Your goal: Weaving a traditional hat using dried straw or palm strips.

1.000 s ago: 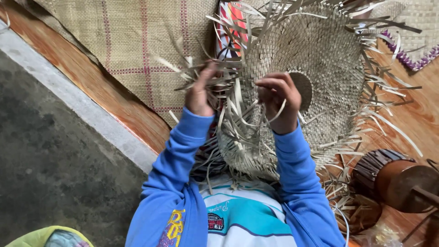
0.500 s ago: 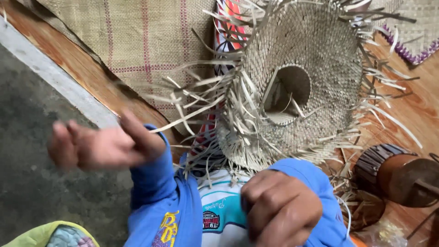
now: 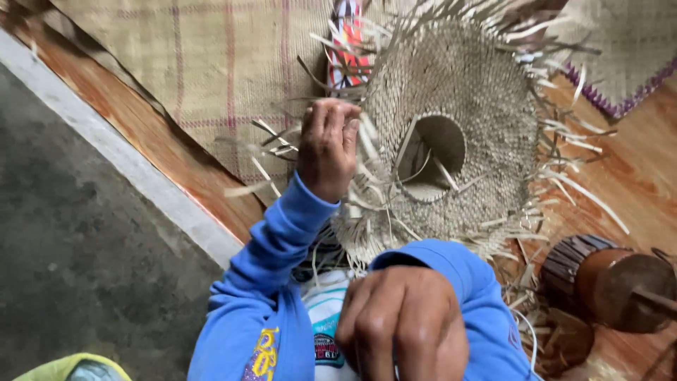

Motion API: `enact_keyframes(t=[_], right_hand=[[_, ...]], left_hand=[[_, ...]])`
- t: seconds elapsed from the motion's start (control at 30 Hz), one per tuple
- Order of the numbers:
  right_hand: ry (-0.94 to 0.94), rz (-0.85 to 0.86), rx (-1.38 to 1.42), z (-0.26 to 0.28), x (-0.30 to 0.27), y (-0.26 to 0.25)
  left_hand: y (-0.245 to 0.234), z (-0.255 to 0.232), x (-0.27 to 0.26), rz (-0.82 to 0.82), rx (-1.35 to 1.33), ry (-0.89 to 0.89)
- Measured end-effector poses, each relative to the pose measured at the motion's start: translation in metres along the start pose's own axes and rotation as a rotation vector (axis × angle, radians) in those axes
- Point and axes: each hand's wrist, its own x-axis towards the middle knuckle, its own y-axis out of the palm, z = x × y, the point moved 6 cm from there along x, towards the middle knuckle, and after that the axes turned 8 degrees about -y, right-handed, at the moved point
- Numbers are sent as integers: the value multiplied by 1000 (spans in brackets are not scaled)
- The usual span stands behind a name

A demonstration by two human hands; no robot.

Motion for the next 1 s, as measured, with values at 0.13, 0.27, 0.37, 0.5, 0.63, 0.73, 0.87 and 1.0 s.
enact_keyframes(t=[0.13,0.27,0.37,0.5,0.63,0.73,0.87,1.0], right_hand=[[206,112,134,1,-12,10],[214,33,256,-5,-37,23],[220,29,369,-7,-61,32],[238,22,481,-14,-82,50],[26,-51,421,-10,-83,48],[13,-6,331,-9,-83,45],[-13,-69,140,-28,-56,32],[-32,-200,-42,-26,-24,2]], left_hand=[[37,50,1,80,-90,-184],[55,83,-1,228,-264,-410],[66,101,-9,353,-327,-685],[91,141,-25,349,-546,-790],[86,133,-24,274,-779,-787],[94,145,-34,280,-828,-802],[85,131,-38,235,-895,-828],[56,93,-27,164,-919,-826]])
